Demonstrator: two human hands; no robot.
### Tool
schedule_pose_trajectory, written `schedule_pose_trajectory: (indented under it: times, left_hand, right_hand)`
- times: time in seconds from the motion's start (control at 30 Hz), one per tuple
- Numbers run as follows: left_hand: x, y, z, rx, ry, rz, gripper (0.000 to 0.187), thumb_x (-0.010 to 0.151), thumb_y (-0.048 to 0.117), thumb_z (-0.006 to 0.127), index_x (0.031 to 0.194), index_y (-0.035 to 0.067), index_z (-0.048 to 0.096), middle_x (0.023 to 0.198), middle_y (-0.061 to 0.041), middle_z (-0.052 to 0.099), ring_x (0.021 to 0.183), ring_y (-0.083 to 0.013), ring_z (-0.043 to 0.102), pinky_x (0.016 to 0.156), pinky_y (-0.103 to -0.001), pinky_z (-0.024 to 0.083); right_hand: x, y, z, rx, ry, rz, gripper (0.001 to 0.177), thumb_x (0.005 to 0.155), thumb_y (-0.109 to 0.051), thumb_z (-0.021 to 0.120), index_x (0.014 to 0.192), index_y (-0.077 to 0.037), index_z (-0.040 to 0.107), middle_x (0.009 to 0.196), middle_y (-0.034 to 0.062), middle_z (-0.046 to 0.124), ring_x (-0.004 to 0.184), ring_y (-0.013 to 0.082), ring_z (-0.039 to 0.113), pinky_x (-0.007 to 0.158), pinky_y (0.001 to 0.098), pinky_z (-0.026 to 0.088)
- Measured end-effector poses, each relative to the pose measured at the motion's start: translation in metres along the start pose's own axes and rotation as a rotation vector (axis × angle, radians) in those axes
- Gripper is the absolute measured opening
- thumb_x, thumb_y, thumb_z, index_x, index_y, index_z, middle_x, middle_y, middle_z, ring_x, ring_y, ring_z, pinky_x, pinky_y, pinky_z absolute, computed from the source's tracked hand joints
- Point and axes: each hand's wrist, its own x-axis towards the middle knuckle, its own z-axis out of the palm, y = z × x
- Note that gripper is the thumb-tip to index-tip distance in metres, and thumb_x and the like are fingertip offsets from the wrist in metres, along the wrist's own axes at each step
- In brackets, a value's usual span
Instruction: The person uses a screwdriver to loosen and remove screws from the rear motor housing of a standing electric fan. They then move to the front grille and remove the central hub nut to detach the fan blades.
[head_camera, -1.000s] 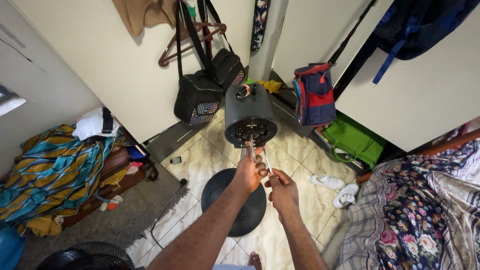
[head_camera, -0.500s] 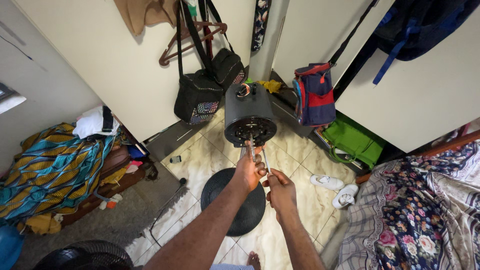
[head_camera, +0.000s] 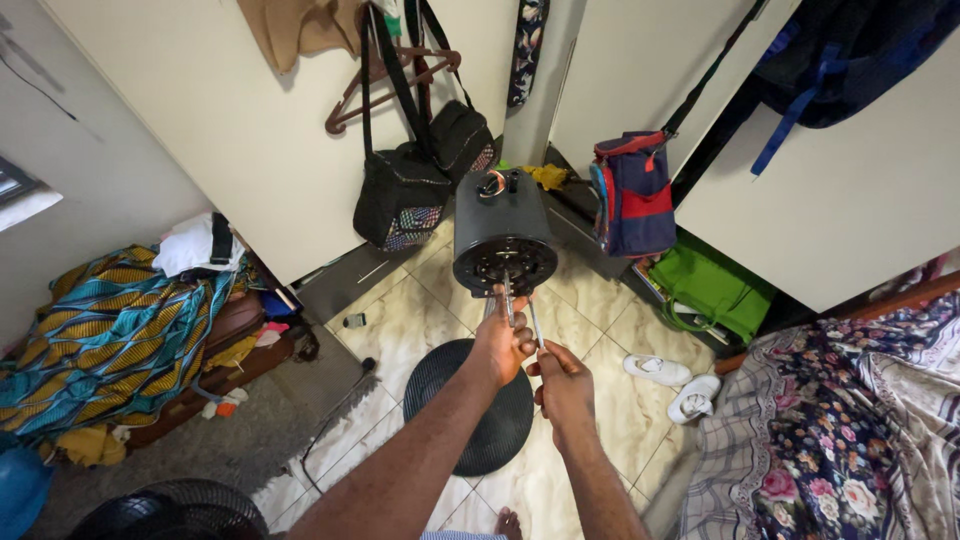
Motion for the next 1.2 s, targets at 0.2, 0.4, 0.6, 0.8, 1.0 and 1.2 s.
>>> schedule_pose_trajectory:
  times: [0.2, 0.4, 0.6, 0.8, 1.0, 1.2]
  left_hand:
    - [-0.007, 0.005, 0.007, 0.063, 0.033, 0.006, 0.074, 0.096, 0.070, 0.046, 0.131, 0.006, 0.061, 0.064, 0.006, 0.029, 0.051, -0.0085, 0.029, 0.053, -0.028, 0.031]
    - [-0.011, 0.011, 0.008, 0.096, -0.011, 0.007, 0.072, 0.097, 0.068, 0.045, 0.131, 0.007, 0.061, 0.063, 0.006, 0.030, 0.051, -0.0081, 0.029, 0.051, -0.027, 0.031]
    - [-0.002, 0.009, -0.003, 0.119, -0.046, 0.017, 0.064, 0.101, 0.063, 0.043, 0.129, 0.008, 0.062, 0.063, 0.006, 0.031, 0.051, -0.0096, 0.032, 0.052, -0.029, 0.033]
    - [0.011, 0.009, -0.013, 0.065, -0.038, -0.022, 0.015, 0.101, 0.030, 0.057, 0.105, 0.020, 0.068, 0.063, 0.007, 0.030, 0.052, -0.0094, 0.033, 0.051, -0.029, 0.031]
    - [0.016, 0.013, -0.005, 0.069, 0.071, -0.050, 0.013, 0.096, 0.032, 0.066, 0.093, 0.020, 0.065, 0.063, 0.007, 0.032, 0.050, -0.0093, 0.032, 0.049, -0.028, 0.027]
    - [0.008, 0.029, -0.002, 0.108, -0.004, -0.101, 0.012, 0.093, 0.032, 0.065, 0.093, 0.019, 0.067, 0.060, 0.009, 0.029, 0.047, -0.0083, 0.028, 0.047, -0.028, 0.026]
  right_hand:
    - [0.012, 0.010, -0.006, 0.067, -0.042, 0.038, 0.042, 0.095, -0.019, 0.057, 0.135, -0.009, 0.065, 0.083, 0.0068, 0.068, 0.049, 0.0115, 0.047, 0.040, 0.0265, 0.034]
    - [0.032, 0.020, -0.027, 0.720, -0.410, 0.316, 0.024, 0.090, -0.022, 0.057, 0.105, -0.004, 0.062, 0.083, 0.0074, 0.070, 0.056, 0.0140, 0.054, 0.043, 0.0274, 0.038]
    - [0.033, 0.031, -0.024, 0.834, -0.427, 0.402, 0.020, 0.097, -0.018, 0.056, 0.108, -0.003, 0.063, 0.089, 0.0079, 0.070, 0.061, 0.0117, 0.055, 0.049, 0.0233, 0.042]
    - [0.013, 0.016, 0.005, 0.171, -0.008, -0.116, 0.026, 0.092, -0.012, 0.068, 0.118, -0.009, 0.069, 0.085, 0.0075, 0.071, 0.057, 0.0150, 0.052, 0.047, 0.0282, 0.038]
    - [-0.005, 0.018, 0.023, -0.528, 0.403, -0.447, 0.033, 0.082, -0.013, 0.078, 0.115, -0.011, 0.073, 0.086, 0.0063, 0.074, 0.067, 0.0122, 0.065, 0.062, 0.0255, 0.048]
    - [0.012, 0.038, -0.007, 0.840, -0.254, 0.110, 0.037, 0.087, -0.013, 0.056, 0.122, -0.001, 0.063, 0.092, 0.0100, 0.074, 0.069, 0.0164, 0.066, 0.055, 0.0234, 0.049]
